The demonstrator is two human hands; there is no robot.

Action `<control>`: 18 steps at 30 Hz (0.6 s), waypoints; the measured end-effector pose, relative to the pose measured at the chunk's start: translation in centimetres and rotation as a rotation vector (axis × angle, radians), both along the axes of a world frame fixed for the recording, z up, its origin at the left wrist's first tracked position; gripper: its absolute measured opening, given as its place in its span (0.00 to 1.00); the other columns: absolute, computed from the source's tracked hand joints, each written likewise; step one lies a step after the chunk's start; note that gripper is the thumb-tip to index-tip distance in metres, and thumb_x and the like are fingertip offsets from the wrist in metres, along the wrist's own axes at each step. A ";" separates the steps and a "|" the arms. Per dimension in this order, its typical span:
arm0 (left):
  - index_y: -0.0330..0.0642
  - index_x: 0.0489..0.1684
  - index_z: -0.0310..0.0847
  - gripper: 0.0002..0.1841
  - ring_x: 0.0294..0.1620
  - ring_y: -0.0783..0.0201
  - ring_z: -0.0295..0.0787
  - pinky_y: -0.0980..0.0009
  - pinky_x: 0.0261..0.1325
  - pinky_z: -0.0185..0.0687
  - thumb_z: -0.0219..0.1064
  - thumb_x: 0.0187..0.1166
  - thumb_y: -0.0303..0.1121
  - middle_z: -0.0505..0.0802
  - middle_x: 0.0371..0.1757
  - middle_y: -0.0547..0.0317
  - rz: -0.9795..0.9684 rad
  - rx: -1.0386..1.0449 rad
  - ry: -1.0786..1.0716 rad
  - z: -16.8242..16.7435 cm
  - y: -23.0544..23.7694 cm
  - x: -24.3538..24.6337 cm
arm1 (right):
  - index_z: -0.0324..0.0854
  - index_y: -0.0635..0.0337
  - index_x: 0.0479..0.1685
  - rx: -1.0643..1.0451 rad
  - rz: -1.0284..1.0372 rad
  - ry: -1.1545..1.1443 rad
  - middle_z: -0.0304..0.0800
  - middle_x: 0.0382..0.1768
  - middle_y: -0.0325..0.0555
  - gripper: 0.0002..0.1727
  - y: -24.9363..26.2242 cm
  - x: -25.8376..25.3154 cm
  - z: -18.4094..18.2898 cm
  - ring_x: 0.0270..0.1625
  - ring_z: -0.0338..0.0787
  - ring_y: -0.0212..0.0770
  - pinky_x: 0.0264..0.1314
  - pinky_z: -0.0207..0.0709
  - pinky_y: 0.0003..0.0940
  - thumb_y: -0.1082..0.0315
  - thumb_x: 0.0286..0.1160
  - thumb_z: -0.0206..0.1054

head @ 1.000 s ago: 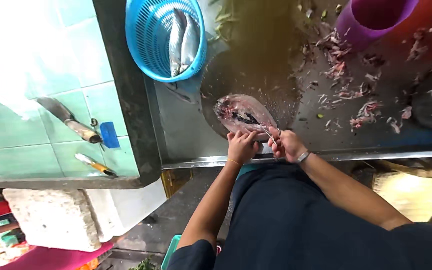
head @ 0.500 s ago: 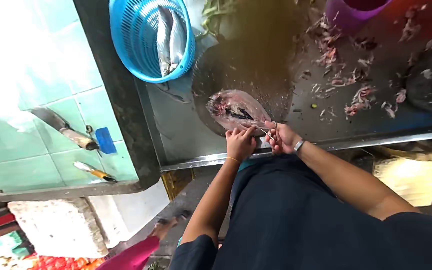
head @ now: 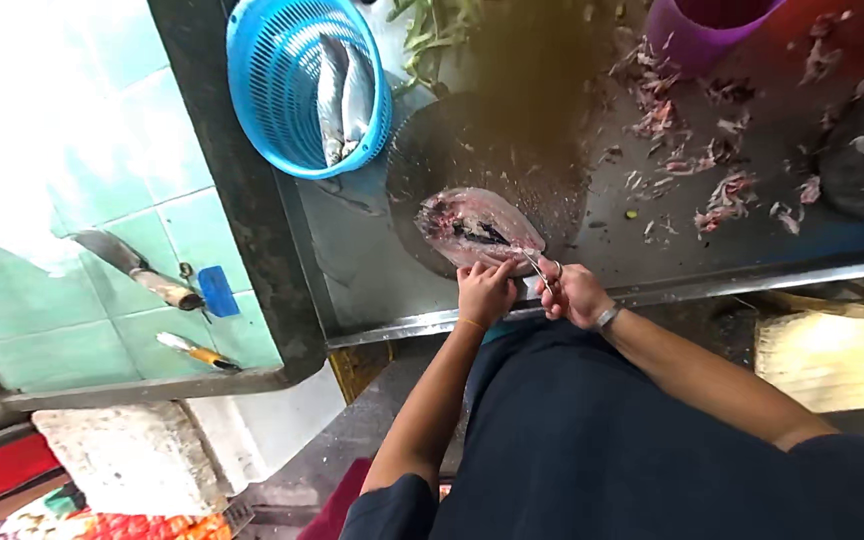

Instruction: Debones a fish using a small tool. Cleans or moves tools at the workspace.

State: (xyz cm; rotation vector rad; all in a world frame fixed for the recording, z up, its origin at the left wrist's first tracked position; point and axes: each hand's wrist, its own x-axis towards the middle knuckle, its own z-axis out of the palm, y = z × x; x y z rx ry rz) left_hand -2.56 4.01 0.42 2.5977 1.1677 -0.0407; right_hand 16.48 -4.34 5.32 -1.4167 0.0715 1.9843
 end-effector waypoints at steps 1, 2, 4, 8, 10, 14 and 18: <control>0.61 0.67 0.89 0.21 0.49 0.50 0.92 0.41 0.63 0.74 0.65 0.73 0.40 0.98 0.43 0.61 0.002 -0.017 -0.003 0.2 -0.7 -0.2 | 0.80 0.50 0.33 -0.058 0.012 0.059 0.77 0.15 0.32 0.37 -1.0 -0.4 -0.3 0.13 0.74 0.27 0.17 0.72 0.25 0.23 0.77 0.52; 0.61 0.66 0.89 0.21 0.49 0.51 0.92 0.42 0.63 0.75 0.65 0.73 0.40 0.98 0.43 0.62 0.004 -0.017 -0.005 0.3 -0.9 -0.1 | 0.79 0.49 0.32 -0.074 0.000 0.063 0.75 0.14 0.31 0.38 -1.3 -0.6 -0.6 0.13 0.72 0.27 0.17 0.70 0.24 0.21 0.75 0.53; 0.61 0.65 0.90 0.21 0.49 0.51 0.92 0.41 0.64 0.75 0.65 0.73 0.40 0.98 0.43 0.62 0.006 0.003 -0.015 0.2 -0.3 0.3 | 0.81 0.51 0.30 0.003 -0.053 -0.009 0.76 0.13 0.33 0.34 -0.4 -0.1 0.3 0.11 0.72 0.28 0.14 0.71 0.25 0.27 0.79 0.56; 0.63 0.68 0.88 0.22 0.49 0.51 0.91 0.42 0.64 0.73 0.64 0.75 0.39 0.98 0.43 0.63 -0.014 -0.014 0.012 0.0 -0.8 0.2 | 0.79 0.52 0.29 -0.003 0.019 0.000 0.74 0.12 0.33 0.31 -0.6 0.4 0.1 0.11 0.71 0.27 0.14 0.70 0.25 0.33 0.84 0.55; 0.63 0.68 0.89 0.22 0.50 0.52 0.91 0.42 0.64 0.73 0.64 0.74 0.39 0.98 0.44 0.63 -0.018 0.010 0.010 -0.2 -0.3 0.4 | 0.84 0.60 0.31 0.262 0.204 -0.293 0.82 0.14 0.38 0.24 0.3 2.5 2.0 0.12 0.78 0.30 0.15 0.75 0.26 0.49 0.88 0.62; 0.61 0.66 0.90 0.21 0.49 0.51 0.92 0.41 0.63 0.75 0.63 0.74 0.37 0.98 0.44 0.62 -0.012 0.014 -0.032 -0.3 -0.9 0.0 | 0.78 0.61 0.61 0.386 0.010 -0.312 0.93 0.37 0.44 0.23 1.6 6.5 4.0 0.25 0.89 0.37 0.25 0.86 0.31 0.53 0.94 0.46; 0.62 0.66 0.90 0.21 0.47 0.51 0.91 0.42 0.63 0.73 0.64 0.73 0.36 0.98 0.43 0.63 -0.036 0.050 -0.061 -0.9 -0.2 0.1 | 0.82 0.53 0.52 0.097 0.069 -0.098 0.93 0.29 0.43 0.38 1.5 4.8 2.2 0.25 0.91 0.39 0.26 0.85 0.34 0.31 0.89 0.36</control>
